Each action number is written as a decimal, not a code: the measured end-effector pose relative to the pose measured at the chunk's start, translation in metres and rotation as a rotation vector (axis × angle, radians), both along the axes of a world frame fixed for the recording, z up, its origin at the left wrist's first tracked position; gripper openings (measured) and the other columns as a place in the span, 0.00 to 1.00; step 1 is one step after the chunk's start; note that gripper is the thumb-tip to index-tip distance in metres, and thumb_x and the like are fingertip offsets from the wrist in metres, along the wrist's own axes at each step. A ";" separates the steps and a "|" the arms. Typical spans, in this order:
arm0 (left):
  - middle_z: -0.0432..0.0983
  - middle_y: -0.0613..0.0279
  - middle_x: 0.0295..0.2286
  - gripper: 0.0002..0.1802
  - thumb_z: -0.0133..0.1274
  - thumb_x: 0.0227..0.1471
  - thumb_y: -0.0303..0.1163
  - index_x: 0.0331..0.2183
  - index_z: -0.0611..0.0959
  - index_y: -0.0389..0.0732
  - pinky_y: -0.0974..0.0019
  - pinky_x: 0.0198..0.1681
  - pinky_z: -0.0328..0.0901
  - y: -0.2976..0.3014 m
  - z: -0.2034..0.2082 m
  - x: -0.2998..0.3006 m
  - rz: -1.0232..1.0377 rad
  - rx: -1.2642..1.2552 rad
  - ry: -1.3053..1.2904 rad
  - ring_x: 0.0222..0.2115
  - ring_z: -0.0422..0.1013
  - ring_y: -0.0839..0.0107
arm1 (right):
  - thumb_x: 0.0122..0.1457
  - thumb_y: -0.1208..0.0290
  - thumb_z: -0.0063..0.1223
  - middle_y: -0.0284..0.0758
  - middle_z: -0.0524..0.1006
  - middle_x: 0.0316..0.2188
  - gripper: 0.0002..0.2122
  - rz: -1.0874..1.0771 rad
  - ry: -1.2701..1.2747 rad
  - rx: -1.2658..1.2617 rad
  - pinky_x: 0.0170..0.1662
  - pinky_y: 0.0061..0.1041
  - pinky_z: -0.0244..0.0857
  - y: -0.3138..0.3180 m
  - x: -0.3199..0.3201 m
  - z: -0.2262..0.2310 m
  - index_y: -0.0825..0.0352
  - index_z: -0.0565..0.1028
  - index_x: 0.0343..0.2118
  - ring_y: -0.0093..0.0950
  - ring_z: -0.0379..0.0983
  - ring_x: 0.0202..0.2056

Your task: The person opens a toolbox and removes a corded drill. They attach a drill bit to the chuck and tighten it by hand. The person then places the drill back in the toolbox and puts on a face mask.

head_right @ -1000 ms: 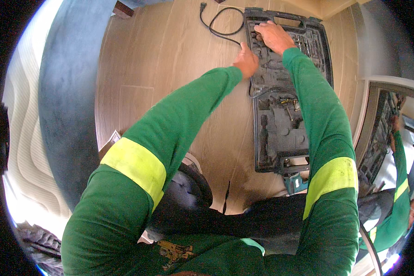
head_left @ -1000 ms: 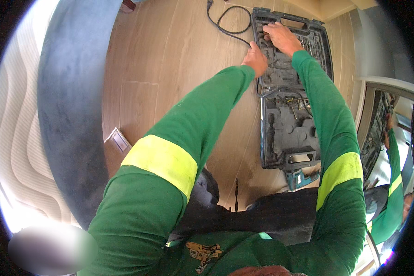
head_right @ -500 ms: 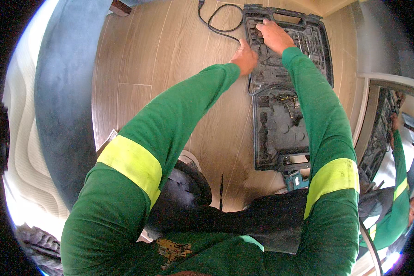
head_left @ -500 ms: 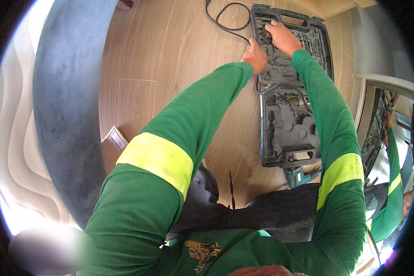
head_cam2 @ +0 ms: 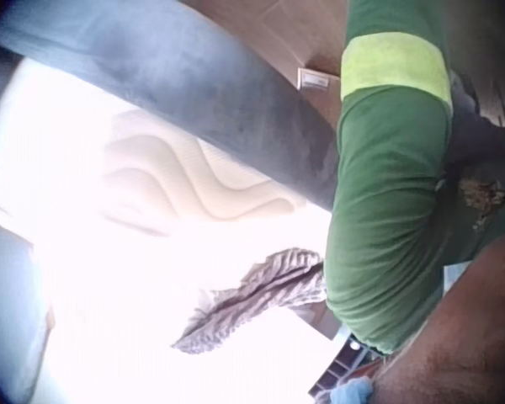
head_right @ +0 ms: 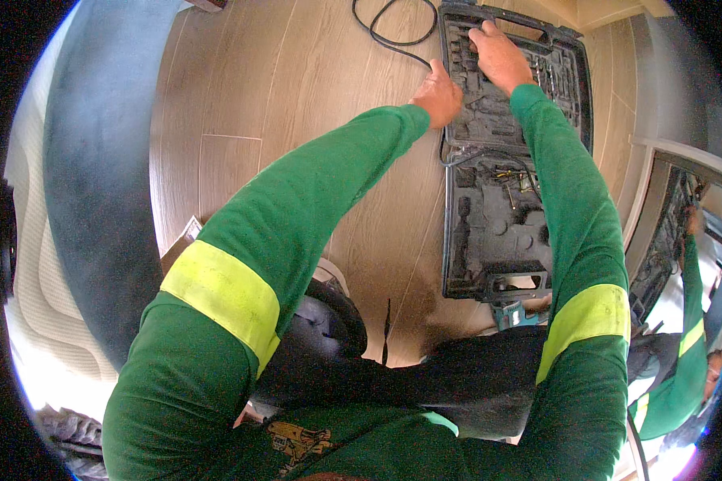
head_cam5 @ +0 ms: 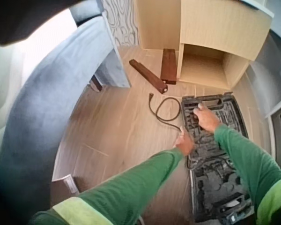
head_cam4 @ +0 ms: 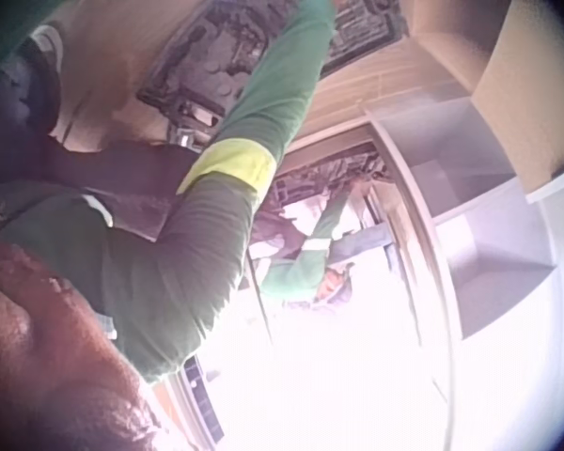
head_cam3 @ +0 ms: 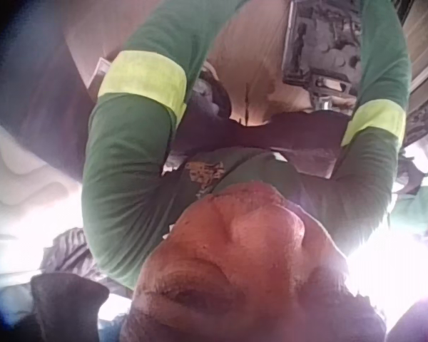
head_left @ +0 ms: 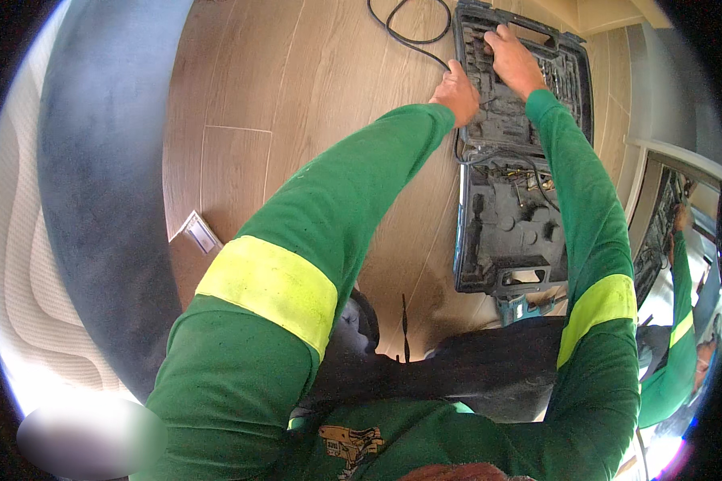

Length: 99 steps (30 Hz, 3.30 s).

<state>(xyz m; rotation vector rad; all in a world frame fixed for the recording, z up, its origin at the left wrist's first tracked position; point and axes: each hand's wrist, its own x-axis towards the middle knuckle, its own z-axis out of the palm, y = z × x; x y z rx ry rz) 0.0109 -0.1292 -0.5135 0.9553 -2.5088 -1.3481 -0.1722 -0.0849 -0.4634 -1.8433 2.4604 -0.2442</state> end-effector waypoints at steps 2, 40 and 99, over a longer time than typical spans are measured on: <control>0.75 0.19 0.40 0.27 0.46 0.63 0.35 0.50 0.58 0.23 0.39 0.50 0.71 0.003 -0.001 -0.002 0.031 0.006 0.001 0.42 0.77 0.31 | 0.59 0.81 0.49 0.46 0.73 0.49 0.15 -0.031 0.049 -0.020 0.51 0.50 0.71 -0.004 -0.001 -0.004 0.67 0.74 0.49 0.52 0.75 0.50; 0.72 0.15 0.47 0.46 0.46 0.61 0.36 0.62 0.46 0.07 0.43 0.56 0.68 -0.004 -0.008 0.000 -0.182 -0.186 -0.077 0.48 0.74 0.30 | 0.61 0.74 0.51 0.50 0.76 0.42 0.07 0.048 0.093 0.051 0.46 0.48 0.73 -0.005 -0.001 0.003 0.70 0.76 0.40 0.50 0.78 0.42; 0.83 0.68 0.36 0.15 0.67 0.59 0.32 0.46 0.89 0.37 0.71 0.46 0.70 0.185 0.526 0.037 -0.647 -0.120 0.936 0.38 0.76 0.79 | 0.66 0.71 0.61 0.28 0.79 0.31 0.06 -0.013 -0.382 -0.930 0.43 0.22 0.67 0.353 0.144 0.516 0.68 0.82 0.41 0.19 0.73 0.36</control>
